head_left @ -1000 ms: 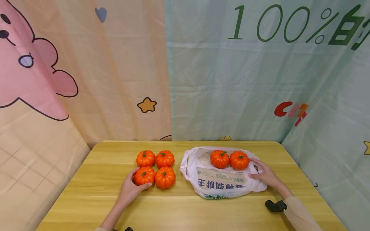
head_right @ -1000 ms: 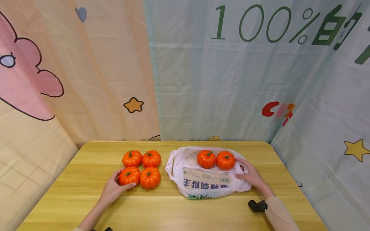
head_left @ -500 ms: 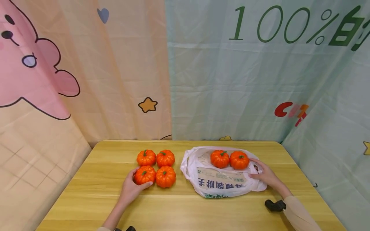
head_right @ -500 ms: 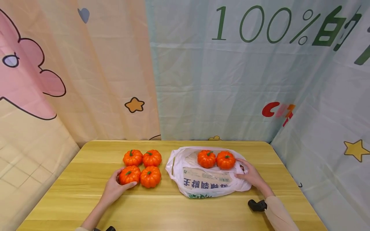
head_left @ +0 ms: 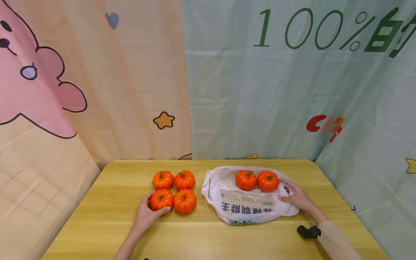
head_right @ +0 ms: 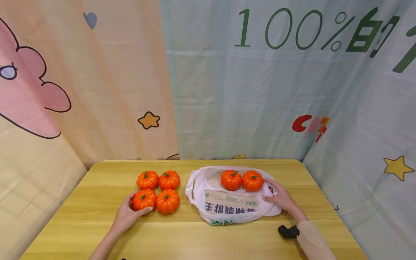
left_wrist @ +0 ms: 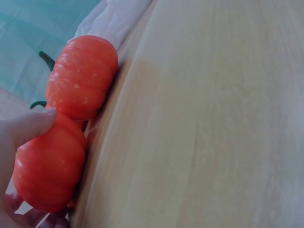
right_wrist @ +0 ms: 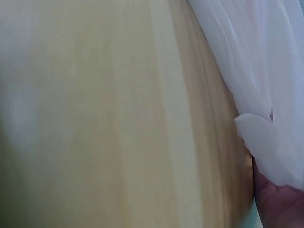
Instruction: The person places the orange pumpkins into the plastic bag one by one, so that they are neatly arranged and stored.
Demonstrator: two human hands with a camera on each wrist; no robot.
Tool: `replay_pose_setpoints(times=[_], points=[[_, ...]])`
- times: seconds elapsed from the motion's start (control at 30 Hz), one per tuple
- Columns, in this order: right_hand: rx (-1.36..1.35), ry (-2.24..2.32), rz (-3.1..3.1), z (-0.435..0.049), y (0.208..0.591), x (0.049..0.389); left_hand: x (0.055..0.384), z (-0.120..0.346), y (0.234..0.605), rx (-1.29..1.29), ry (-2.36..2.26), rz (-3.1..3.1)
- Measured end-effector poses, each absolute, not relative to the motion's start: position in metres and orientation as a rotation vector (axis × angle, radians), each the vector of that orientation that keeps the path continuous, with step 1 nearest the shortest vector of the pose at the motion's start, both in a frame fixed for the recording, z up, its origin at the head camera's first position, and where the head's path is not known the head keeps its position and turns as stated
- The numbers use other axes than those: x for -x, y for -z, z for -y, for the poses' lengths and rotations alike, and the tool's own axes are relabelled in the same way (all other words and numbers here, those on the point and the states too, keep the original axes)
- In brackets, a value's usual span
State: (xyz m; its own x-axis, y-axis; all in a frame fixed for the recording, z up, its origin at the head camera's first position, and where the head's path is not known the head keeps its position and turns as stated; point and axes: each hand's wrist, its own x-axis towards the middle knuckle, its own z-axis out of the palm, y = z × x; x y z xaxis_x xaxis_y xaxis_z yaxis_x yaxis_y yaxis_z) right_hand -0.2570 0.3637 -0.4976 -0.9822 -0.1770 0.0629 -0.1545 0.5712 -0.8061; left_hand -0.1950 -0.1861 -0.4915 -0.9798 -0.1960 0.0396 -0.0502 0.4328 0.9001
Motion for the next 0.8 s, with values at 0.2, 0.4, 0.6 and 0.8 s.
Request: replay_pose_setpoints(times=[0.2, 0.4, 0.6, 0.8], points=[[0.274, 1.416, -2.752, -0.363, 0.498, 0.256, 0.191, 0.185, 0.488, -0.244, 1.590, 2.562], [0.288, 1.420, -2.757, -0.362, 0.498, 0.256, 0.189, 0.184, 0.488, -0.254, 1.595, 2.545], [0.307, 1.422, -2.751, -0.361, 0.498, 0.256, 0.185, 0.190, 0.485, -0.314, 1.630, 2.500], [0.275, 1.402, -2.745, -0.363, 0.499, 0.257, 0.182, 0.195, 0.474, -0.364, 1.636, 2.466]])
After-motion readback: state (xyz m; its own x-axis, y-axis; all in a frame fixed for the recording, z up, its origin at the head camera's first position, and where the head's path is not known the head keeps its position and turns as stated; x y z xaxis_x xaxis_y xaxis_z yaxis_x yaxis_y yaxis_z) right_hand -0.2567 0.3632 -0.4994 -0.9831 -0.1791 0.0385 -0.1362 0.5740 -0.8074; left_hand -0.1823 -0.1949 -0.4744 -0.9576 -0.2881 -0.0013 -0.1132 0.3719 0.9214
